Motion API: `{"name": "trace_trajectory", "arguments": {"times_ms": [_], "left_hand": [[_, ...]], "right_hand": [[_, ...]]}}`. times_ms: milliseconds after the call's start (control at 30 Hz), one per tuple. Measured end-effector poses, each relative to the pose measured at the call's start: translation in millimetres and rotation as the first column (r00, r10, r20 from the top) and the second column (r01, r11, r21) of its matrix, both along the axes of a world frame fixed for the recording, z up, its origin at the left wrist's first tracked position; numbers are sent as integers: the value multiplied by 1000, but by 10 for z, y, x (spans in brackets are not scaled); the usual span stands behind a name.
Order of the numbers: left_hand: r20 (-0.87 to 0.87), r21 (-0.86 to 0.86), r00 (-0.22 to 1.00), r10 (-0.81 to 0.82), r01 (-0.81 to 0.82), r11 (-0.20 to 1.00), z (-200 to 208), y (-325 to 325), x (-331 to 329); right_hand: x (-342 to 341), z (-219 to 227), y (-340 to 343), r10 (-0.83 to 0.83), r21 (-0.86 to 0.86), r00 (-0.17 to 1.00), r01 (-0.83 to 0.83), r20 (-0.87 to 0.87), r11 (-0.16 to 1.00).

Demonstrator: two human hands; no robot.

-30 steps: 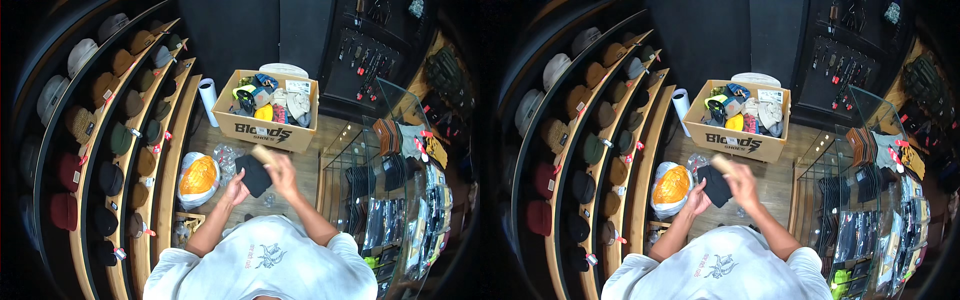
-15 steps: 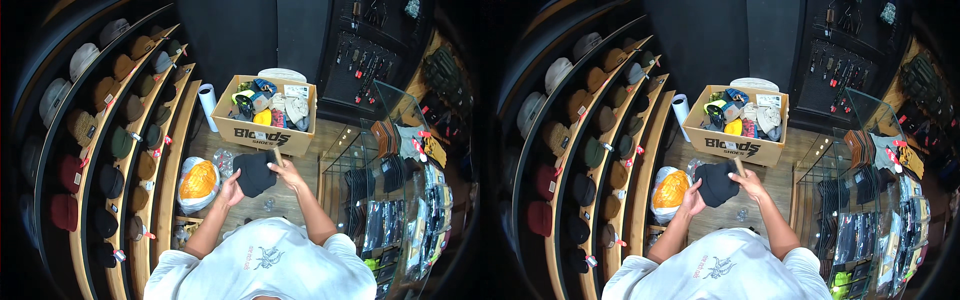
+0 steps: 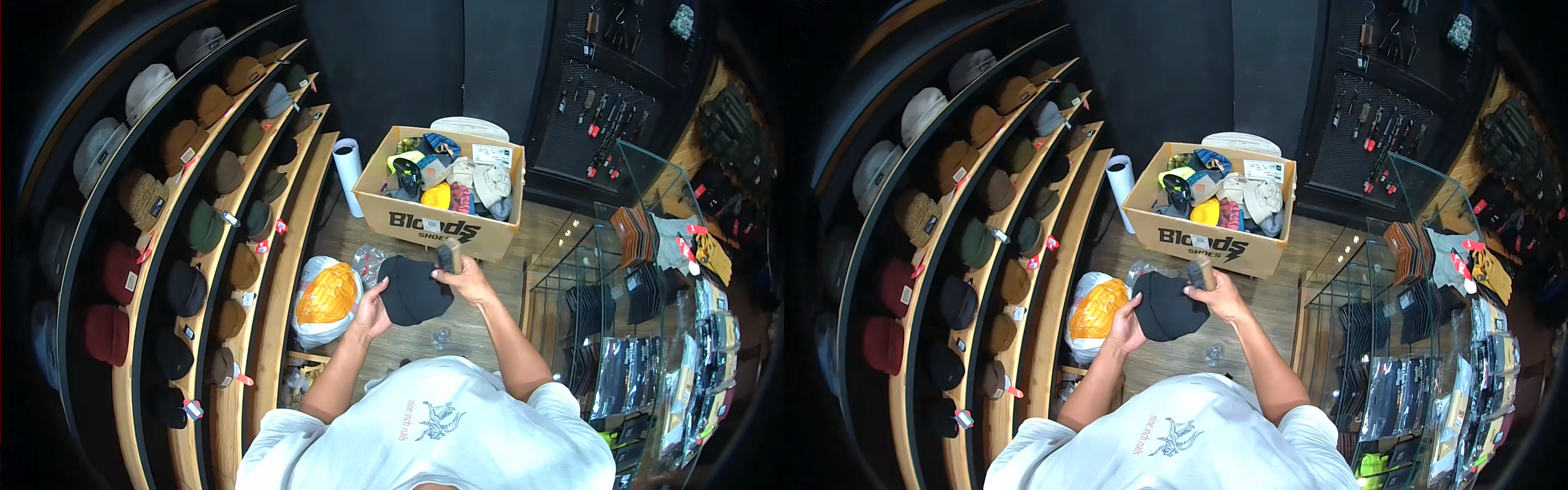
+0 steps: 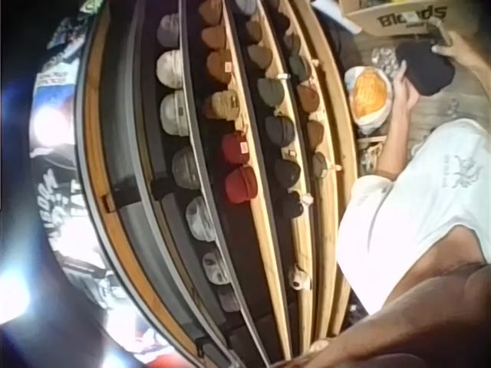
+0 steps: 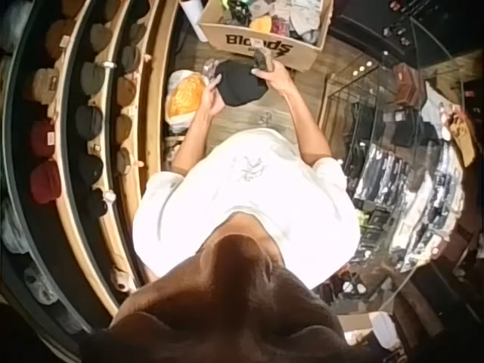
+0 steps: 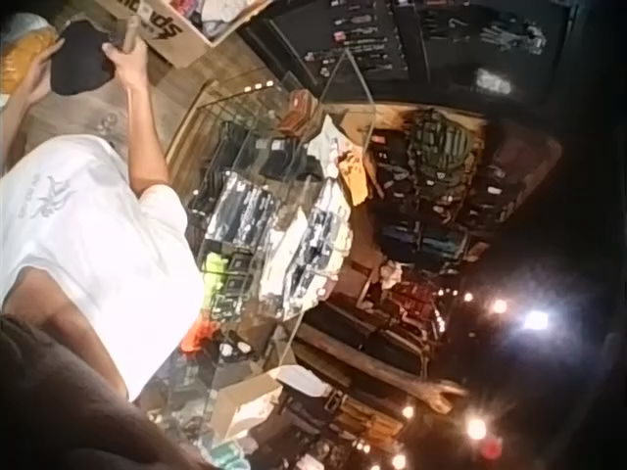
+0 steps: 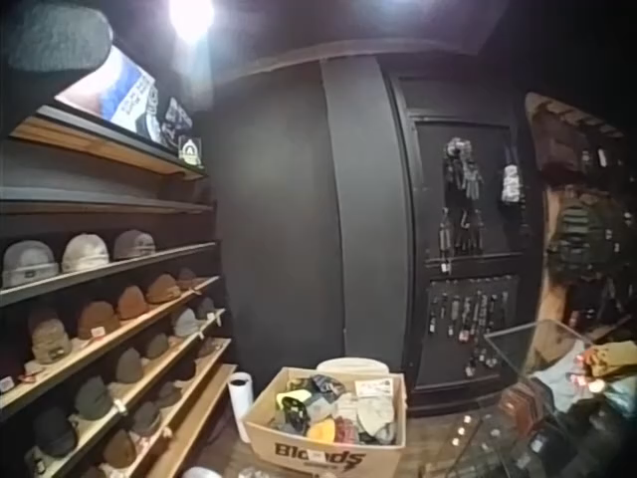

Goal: Removing beanies from a shipping box, cleaning them with a handheld brush, and organizing them onto retail display shelves.

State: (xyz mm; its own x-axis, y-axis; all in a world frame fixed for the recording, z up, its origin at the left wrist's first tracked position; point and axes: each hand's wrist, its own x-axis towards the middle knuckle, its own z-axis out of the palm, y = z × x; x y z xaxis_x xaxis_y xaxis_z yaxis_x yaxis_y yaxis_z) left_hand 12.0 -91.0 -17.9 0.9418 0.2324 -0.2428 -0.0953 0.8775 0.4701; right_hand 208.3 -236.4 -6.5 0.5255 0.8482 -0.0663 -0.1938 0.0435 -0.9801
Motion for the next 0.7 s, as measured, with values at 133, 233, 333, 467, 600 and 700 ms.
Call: {"name": "trace_trajectory", "arguments": {"times_ms": [133, 233, 333, 467, 600, 700], "left_hand": [[-117, 345, 984, 132, -84, 935, -68, 117, -60], [-165, 572, 955, 247, -111, 813, -76, 188, -26], [143, 974, 935, 324, -192, 124, 366, 98, 98], [31, 999, 984, 175, -34, 10, 719, -90, 311], [-94, 980, 975, 203, 54, 194, 613, -84, 390], [-42, 961, 970, 239, -26, 277, 531, -66, 402]], "right_hand": [[63, 75, -10, -11, 151, 981, 41, -196, 988], [151, 182, -9, 20, 107, 988, -3, -152, 994], [183, 310, 39, 49, 78, 996, -44, -73, 996], [179, 447, 103, 111, 94, 994, -112, 18, 989], [255, 432, 150, 22, -16, 986, -20, 166, 1000], [276, 487, 50, -80, -185, 851, 204, 519, 961]]}}
